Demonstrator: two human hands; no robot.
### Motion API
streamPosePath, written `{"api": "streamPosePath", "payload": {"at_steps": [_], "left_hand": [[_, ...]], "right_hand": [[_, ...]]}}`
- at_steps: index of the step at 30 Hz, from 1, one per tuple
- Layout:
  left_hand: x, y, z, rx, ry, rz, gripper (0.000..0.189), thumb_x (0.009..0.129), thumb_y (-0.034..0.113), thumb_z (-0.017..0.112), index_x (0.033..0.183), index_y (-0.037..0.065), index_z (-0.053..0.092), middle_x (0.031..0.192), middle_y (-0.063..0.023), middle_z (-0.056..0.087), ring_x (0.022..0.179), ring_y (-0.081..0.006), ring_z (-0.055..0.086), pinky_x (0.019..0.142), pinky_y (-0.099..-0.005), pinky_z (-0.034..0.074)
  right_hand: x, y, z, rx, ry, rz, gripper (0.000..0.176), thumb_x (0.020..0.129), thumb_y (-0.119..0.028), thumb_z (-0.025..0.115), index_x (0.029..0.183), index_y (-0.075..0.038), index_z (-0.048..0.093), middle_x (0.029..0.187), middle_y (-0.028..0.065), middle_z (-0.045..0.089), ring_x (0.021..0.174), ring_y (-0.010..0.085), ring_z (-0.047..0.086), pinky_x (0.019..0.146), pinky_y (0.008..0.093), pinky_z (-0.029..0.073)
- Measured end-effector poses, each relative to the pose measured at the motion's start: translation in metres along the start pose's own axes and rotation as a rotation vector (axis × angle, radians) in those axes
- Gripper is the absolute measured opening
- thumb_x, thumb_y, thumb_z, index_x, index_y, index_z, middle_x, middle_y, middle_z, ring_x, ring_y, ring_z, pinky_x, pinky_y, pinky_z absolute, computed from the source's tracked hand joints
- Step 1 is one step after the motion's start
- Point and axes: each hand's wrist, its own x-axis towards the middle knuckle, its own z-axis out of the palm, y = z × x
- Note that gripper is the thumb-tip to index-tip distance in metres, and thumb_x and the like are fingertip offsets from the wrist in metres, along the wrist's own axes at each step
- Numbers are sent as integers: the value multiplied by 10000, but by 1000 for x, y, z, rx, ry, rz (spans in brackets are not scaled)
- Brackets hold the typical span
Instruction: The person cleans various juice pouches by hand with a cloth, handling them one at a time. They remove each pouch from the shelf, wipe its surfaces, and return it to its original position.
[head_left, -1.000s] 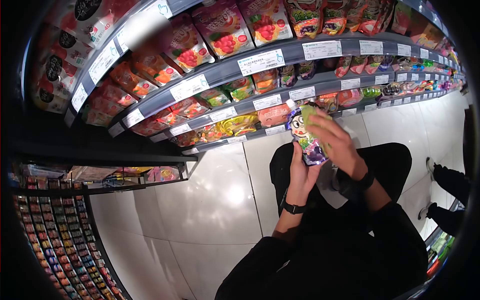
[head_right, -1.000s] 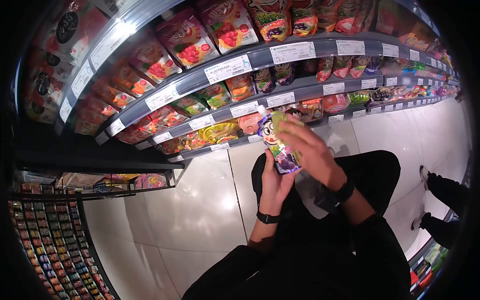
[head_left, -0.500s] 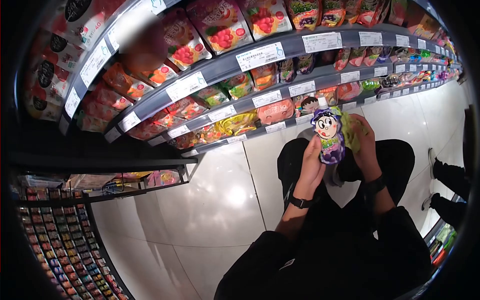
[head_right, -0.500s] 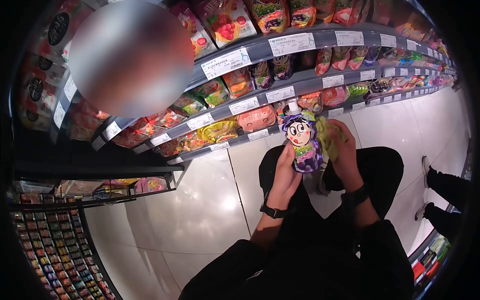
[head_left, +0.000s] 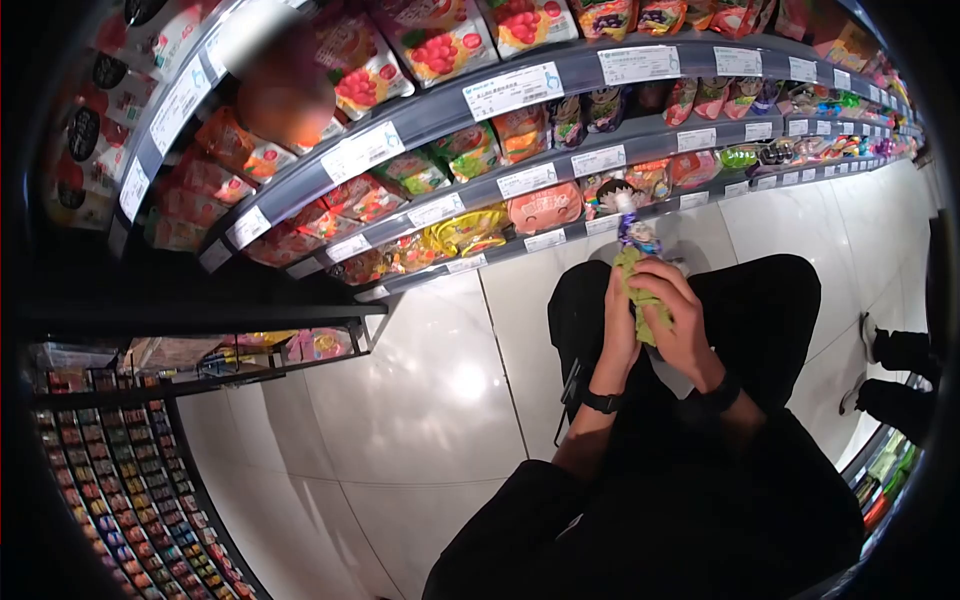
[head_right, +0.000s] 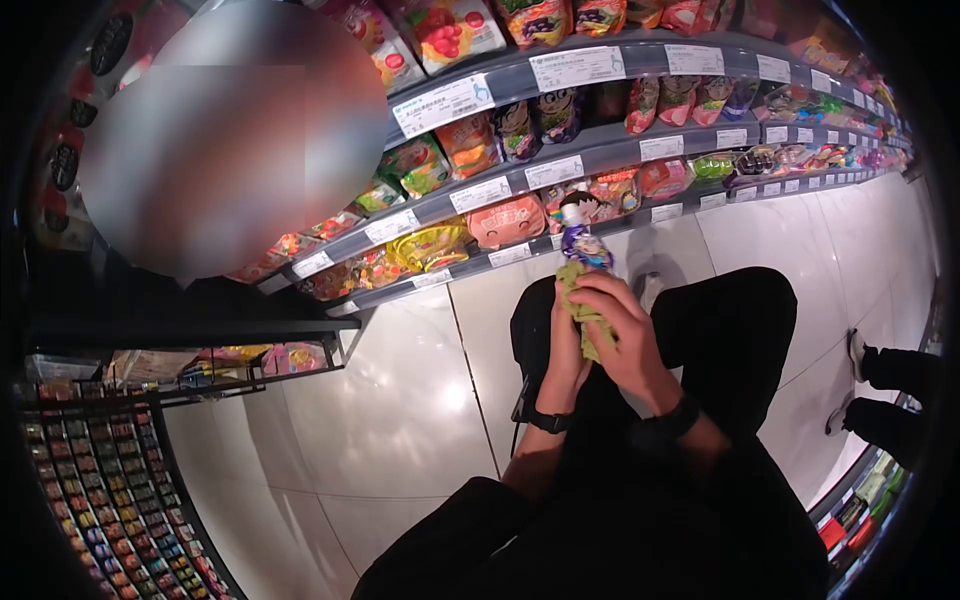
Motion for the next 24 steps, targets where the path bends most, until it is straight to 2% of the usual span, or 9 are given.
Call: {"api": "streamPosePath", "payload": {"at_steps": [1, 3, 7, 11, 13, 16, 19, 21, 24], "left_hand": [[-3, 1, -3, -153, -53, -138, 446, 1113, 359, 370, 1415, 41, 453, 1276, -80, 583, 1187, -168, 574, 1012, -321, 473], [-7, 0, -8, -113, -75, -74, 470, 1112, 371, 373, 1451, 50, 429, 1337, -78, 564, 1229, -182, 569, 1039, -340, 473], [-12, 15, 9, -77, -113, -67, 496, 1104, 383, 396, 1482, 61, 406, 1405, -82, 540, 1277, -198, 555, 1069, -369, 457], [-6, 10, -3, -249, -45, -134, 461, 1102, 372, 396, 1460, 85, 438, 1391, -90, 571, 1291, -243, 559, 1100, -419, 439], [3, 9, -11, -451, -90, -172, 466, 1098, 386, 397, 1454, 90, 446, 1385, -100, 578, 1283, -260, 566, 1096, -432, 444], [5, 7, -13, -387, -143, -187, 497, 1092, 427, 390, 1457, 95, 448, 1393, -94, 577, 1281, -263, 568, 1092, -435, 445], [3, -2, -4, -392, -175, -224, 511, 1090, 442, 381, 1467, 102, 445, 1420, -84, 564, 1291, -256, 561, 1102, -429, 432], [-2, -5, 1, -508, -116, -255, 517, 1091, 442, 380, 1468, 93, 445, 1427, -84, 561, 1306, -255, 548, 1113, -427, 420], [3, 2, 0, -541, -86, -162, 555, 1088, 461, 371, 1473, 66, 439, 1432, -106, 554, 1333, -265, 521, 1138, -442, 390]], "right_hand": [[7, -1, 0, 5, -11, -2, 353, 793, 122, 606, 1116, -8, 669, 1235, 152, 612, 1211, 343, 594, 1041, 401, 467], [30, 2, -2, -161, -99, -244, 347, 802, 101, 635, 1128, -14, 670, 1229, 140, 622, 1240, 338, 579, 1045, 434, 474], [67, 6, -9, -458, -95, -277, 385, 778, 44, 665, 1151, -52, 679, 1209, 108, 641, 1284, 348, 556, 1039, 453, 486], [53, 2, -10, -391, -108, -205, 432, 766, 49, 654, 1176, -80, 688, 1245, 94, 640, 1301, 341, 544, 1048, 433, 491], [38, -2, -11, -408, -168, -321, 438, 767, 58, 648, 1177, -86, 697, 1260, 79, 641, 1304, 348, 549, 1067, 431, 489], [46, 9, -20, -383, -207, -314, 461, 757, 70, 641, 1187, -86, 696, 1270, 91, 638, 1306, 356, 548, 1058, 433, 493], [72, 22, -28, -480, -95, -271, 446, 765, 65, 641, 1184, -75, 700, 1259, 115, 642, 1292, 358, 560, 1042, 437, 501], [74, 24, -23, -371, -62, -182, 428, 776, 67, 637, 1180, -58, 703, 1247, 135, 645, 1284, 360, 568, 1035, 445, 502], [34, 18, -12, -329, -113, -140, 412, 779, 69, 641, 1170, -44, 707, 1236, 142, 652, 1262, 353, 589, 1025, 444, 511]]}}
